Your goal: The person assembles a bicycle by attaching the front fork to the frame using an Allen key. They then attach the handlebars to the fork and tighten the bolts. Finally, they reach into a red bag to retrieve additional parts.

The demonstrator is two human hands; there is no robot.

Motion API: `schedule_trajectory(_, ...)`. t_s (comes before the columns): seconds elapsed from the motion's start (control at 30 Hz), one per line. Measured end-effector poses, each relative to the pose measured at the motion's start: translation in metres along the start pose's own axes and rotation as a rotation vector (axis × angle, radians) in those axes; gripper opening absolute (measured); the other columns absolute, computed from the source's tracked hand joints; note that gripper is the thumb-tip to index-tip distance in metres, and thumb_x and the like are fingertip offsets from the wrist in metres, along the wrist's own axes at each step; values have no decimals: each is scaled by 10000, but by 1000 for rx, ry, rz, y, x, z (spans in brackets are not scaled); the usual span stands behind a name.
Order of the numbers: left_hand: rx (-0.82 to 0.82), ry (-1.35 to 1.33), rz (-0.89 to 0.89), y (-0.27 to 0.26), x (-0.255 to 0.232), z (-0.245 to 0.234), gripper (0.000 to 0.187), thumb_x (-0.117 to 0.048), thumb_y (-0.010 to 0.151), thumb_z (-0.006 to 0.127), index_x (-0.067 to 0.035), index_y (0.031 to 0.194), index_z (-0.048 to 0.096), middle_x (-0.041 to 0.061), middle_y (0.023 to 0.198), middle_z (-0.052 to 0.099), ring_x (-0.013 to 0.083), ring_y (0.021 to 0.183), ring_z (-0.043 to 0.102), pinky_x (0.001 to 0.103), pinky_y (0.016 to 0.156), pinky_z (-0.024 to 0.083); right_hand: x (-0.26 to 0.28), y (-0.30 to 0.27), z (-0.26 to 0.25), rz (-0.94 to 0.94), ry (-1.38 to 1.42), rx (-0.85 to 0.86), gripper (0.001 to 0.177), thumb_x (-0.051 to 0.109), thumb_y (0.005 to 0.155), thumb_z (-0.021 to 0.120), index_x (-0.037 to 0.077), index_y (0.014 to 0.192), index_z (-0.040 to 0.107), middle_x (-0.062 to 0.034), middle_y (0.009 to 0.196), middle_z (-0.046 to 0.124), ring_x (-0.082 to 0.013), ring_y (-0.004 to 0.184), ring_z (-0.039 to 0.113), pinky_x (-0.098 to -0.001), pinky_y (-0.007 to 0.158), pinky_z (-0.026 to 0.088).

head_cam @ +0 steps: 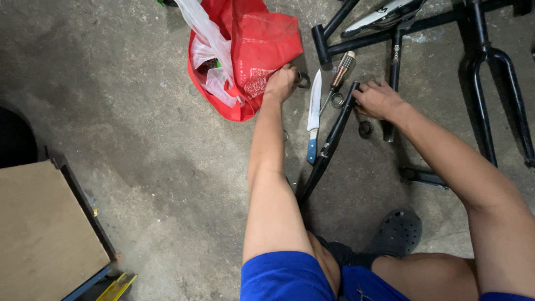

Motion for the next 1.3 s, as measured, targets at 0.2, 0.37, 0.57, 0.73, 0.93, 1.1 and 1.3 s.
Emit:
schedule_trajectory(0.2, -12, 45, 36, 1, -15, -7, 651, -112, 703, 838, -38, 1301, 590, 179, 1136, 691, 359, 1017, 697, 452, 861, 560, -5, -7, 0, -7, -57, -3, 486, 386, 963, 639, 112, 1359, 573, -142, 1345, 623, -332, 1315, 567, -543, 1096, 462)
schedule_trajectory(0.37, 24, 209, 79, 12, -20, 15, 534, -180, 723, 860, -103, 1209, 651, 116, 1201, 688, 298, 1110, 671, 412, 876, 574, -14, -1, 7, 1, -20, -33, 454, 398, 959, 637, 112, 1309, 597, -160, 1294, 627, -343, 1267, 567, -542, 1060, 453)
schedule_trajectory(0.57, 29, 251, 76, 14, -30, 16, 484, -179, 738, 855, -145, 1184, 668, 121, 1239, 651, 308, 1182, 641, 416, 865, 591, -17, -8, 7, -5, -37, -49, 464, 411, 957, 624, 128, 1324, 604, -129, 1271, 647, -323, 1255, 591, -521, 1028, 488)
schedule_trajectory(0.73, 29, 169, 126, 3, -41, -4, 562, -191, 722, 873, -127, 1225, 630, 134, 1264, 619, 327, 1209, 617, 434, 879, 578, -23, -7, 11, 8, -35, -53, 445, 415, 945, 635, 138, 1292, 620, -132, 1258, 648, -327, 1244, 592, -542, 1016, 484)
schedule_trajectory(0.93, 151, -23, 116, -20, -44, -28, 626, -182, 690, 903, -138, 1237, 602, 152, 1270, 592, 361, 1195, 605, 469, 921, 543, -26, -11, 10, 14, -63, -58, 405, 420, 968, 618, 147, 1267, 636, -101, 1246, 666, -308, 1222, 621, -522, 1006, 508)
schedule_trajectory(1.1, 174, -110, 93, -15, -37, -59, 659, -81, 702, 868, -160, 1301, 604, 173, 1284, 572, 388, 1112, 638, 467, 947, 531, -21, -15, -1, 0, -85, -80, 441, 436, 940, 636, 147, 1273, 631, -101, 1260, 657, -313, 1235, 606, -514, 1015, 499)
schedule_trajectory(1.3, -151, -269, 410, -45, -82, -193, 578, -31, 635, 915, -68, 1152, 660, 216, 1188, 615, 410, 1024, 653, 447, 887, 566, -23, -23, -3, 16, -63, -76, 488, 416, 942, 639, 157, 1354, 594, -119, 1287, 637, -326, 1270, 569, -526, 1039, 483)
Point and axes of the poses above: each hand's wrist, its own y-axis towards the middle knuckle, its own z-axis out of the palm, x = y × z, the point moved 8 cm from there along y, towards the middle knuckle
